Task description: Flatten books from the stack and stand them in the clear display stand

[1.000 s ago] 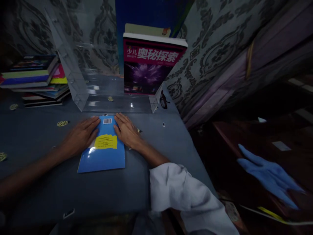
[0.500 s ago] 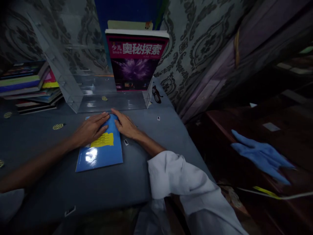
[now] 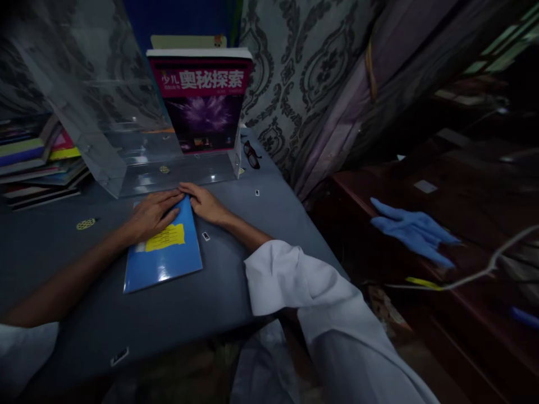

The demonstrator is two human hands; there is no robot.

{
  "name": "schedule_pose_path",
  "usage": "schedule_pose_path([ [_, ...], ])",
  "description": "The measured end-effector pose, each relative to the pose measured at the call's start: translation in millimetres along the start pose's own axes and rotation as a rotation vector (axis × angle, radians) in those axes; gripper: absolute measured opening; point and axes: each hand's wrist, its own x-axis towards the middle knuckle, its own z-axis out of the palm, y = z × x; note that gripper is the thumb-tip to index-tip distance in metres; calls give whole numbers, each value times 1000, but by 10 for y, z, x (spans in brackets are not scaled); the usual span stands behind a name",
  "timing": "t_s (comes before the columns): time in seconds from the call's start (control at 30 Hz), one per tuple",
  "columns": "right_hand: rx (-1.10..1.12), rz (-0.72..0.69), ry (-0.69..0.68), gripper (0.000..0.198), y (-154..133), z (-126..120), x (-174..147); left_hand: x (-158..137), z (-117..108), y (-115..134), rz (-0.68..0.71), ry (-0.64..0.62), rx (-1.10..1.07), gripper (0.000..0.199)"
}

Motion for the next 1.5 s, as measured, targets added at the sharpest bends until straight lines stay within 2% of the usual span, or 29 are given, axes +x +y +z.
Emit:
schedule_pose_path([
  [0.2, -255, -34, -14, 55, -109, -13, -194, -9, 20, 40, -98, 72, -1, 49],
  [0.53, -296, -29, -35, 53, -150, -21, -250, -165, -194, 25, -294, 37, 199, 47],
  [0.77, -93, -1, 23, 53, -146, -55, -203, -7, -144, -49, -187, 14, 199, 43],
  [0.97, 45, 4, 31, 58, -45, -31, -166, 213, -62, -26, -26, -25, 92, 49],
  [1.1, 99, 17, 30, 59, 12, -13, -148, 245, 8, -66, 40, -30, 45, 51],
  [1.23, 78, -23, 44, 55, 71, -24, -139, 170, 17, -58, 116, 10, 11, 54],
  [1.33, 9, -91, 34, 54, 119, -51, -128, 96, -22, 19, 169, -7, -10, 55],
  [1.5, -162, -102, -6, 50, 99, -78, -141, -88, -88, 219, 123, -78, -67, 52],
])
